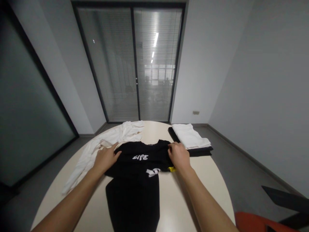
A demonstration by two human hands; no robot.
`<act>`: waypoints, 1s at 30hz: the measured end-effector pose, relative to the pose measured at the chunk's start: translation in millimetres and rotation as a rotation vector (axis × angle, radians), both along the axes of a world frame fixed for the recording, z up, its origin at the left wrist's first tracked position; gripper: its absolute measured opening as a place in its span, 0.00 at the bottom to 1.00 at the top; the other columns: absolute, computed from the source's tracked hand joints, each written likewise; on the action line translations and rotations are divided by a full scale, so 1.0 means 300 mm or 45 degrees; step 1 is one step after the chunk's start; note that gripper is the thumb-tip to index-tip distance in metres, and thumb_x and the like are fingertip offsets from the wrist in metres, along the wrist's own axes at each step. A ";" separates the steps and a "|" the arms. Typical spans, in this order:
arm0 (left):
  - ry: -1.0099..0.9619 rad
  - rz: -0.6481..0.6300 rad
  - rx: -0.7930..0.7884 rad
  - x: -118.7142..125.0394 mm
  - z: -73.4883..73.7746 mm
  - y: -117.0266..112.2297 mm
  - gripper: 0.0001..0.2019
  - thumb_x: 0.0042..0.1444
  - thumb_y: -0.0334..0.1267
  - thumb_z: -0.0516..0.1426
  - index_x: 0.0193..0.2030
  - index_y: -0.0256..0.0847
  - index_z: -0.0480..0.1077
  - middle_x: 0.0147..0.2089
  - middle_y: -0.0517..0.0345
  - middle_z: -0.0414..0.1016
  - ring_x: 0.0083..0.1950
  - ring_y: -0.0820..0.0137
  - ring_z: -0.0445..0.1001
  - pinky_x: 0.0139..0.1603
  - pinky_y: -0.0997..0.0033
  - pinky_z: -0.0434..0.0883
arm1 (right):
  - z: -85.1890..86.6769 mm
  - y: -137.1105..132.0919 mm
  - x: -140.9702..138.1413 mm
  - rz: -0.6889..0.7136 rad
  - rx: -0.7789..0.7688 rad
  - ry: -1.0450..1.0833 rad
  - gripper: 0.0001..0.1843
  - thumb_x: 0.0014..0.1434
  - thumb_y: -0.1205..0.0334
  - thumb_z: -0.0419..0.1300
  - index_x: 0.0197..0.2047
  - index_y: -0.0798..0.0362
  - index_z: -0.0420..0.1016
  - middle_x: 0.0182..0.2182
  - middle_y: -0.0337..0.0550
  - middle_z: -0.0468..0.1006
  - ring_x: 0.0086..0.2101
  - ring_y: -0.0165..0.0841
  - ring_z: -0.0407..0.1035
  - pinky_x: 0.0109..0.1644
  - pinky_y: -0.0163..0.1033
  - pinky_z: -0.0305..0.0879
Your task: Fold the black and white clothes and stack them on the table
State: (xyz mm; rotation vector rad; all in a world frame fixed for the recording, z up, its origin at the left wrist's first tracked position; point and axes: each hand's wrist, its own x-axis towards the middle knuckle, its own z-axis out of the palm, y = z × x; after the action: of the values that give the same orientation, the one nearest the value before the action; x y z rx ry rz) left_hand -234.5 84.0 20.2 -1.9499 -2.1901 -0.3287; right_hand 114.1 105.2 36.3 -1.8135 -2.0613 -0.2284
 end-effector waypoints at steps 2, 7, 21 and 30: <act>0.029 0.017 -0.071 -0.003 -0.014 0.005 0.24 0.65 0.50 0.53 0.62 0.42 0.72 0.44 0.39 0.81 0.49 0.47 0.78 0.50 0.52 0.69 | 0.012 -0.011 -0.008 -0.019 -0.022 -0.024 0.13 0.66 0.64 0.56 0.48 0.48 0.81 0.46 0.46 0.81 0.48 0.40 0.72 0.44 0.39 0.67; -0.001 -0.039 -0.074 -0.019 -0.021 0.019 0.16 0.64 0.43 0.53 0.45 0.42 0.81 0.38 0.44 0.83 0.47 0.52 0.80 0.51 0.57 0.69 | 0.036 -0.030 -0.011 -0.156 0.034 -0.066 0.21 0.66 0.61 0.57 0.61 0.51 0.73 0.40 0.52 0.80 0.44 0.42 0.75 0.40 0.39 0.67; -1.397 -0.132 0.257 -0.005 0.002 0.063 0.10 0.63 0.41 0.52 0.45 0.40 0.70 0.41 0.49 0.84 0.36 0.64 0.83 0.33 0.69 0.76 | 0.014 0.012 0.015 -0.096 0.004 0.374 0.15 0.69 0.57 0.50 0.50 0.51 0.75 0.30 0.47 0.82 0.30 0.39 0.78 0.35 0.39 0.68; -1.413 -0.357 0.492 0.000 0.069 0.197 0.26 0.59 0.32 0.57 0.66 0.39 0.63 0.66 0.44 0.69 0.68 0.60 0.67 0.65 0.58 0.69 | -0.051 0.240 0.032 0.260 0.014 0.886 0.18 0.66 0.62 0.51 0.58 0.54 0.63 0.50 0.54 0.79 0.51 0.39 0.75 0.58 0.50 0.68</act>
State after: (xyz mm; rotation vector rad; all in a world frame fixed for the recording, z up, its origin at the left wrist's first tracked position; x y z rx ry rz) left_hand -234.5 143.1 41.0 -2.0422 -1.9972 -2.1064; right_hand 123.6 177.3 21.0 -1.3834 -1.7013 0.3952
